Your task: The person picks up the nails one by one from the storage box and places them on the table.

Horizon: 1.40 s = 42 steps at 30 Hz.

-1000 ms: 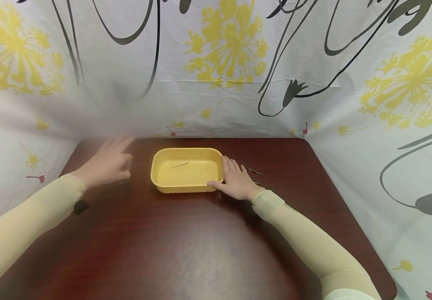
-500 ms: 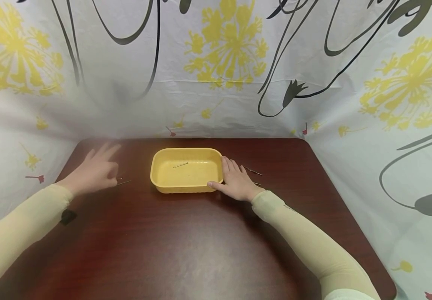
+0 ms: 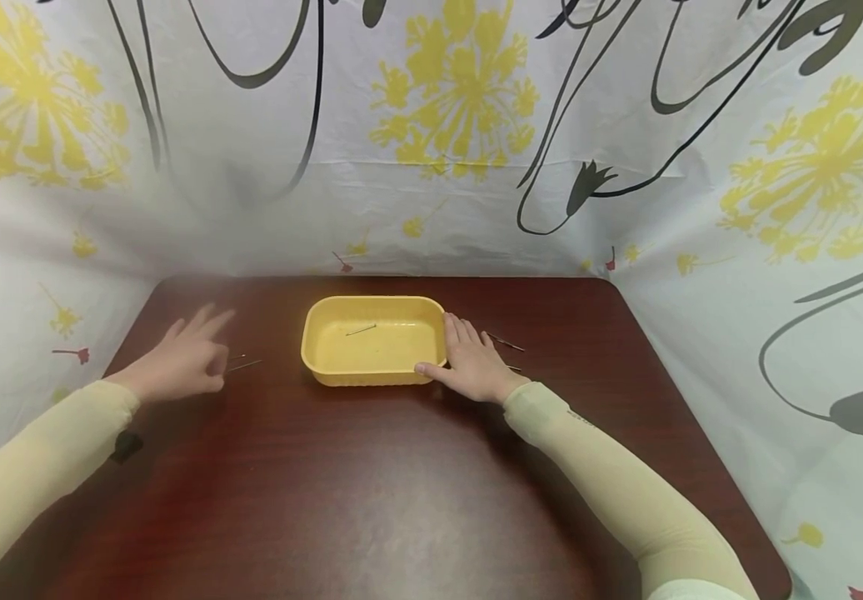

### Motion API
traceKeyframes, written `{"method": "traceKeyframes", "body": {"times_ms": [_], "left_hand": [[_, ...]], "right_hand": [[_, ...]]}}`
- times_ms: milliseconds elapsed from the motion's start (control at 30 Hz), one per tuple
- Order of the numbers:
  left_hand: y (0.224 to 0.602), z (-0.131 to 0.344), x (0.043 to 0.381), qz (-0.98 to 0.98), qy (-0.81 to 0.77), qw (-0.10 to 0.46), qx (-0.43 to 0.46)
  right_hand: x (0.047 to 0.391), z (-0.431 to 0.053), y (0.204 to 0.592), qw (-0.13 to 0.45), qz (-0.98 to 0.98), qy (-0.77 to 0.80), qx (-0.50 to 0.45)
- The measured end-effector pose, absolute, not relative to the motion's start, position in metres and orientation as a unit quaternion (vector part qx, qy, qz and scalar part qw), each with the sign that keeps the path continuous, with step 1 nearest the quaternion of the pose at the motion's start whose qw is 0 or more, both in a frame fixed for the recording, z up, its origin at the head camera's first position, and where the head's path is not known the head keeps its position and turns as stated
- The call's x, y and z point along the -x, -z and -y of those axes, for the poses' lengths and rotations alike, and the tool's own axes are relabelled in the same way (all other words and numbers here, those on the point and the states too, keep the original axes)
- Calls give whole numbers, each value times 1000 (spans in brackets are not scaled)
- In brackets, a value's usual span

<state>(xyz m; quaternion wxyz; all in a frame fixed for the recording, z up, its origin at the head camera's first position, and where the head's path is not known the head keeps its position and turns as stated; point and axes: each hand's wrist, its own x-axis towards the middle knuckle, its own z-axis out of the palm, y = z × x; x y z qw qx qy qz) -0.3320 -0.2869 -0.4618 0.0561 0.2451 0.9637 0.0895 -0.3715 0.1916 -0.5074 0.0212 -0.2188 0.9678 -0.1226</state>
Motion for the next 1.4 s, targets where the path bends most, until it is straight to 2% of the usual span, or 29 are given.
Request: {"method": "traceKeyframes", "body": {"times_ms": [800, 1400], "left_hand": [[498, 298, 316, -965, -42, 77, -248], [499, 299, 313, -968, -45, 55, -241]], "right_hand": [[372, -193, 511, 16, -965, 131, 227], [372, -193, 509, 18, -966, 129, 224]]}}
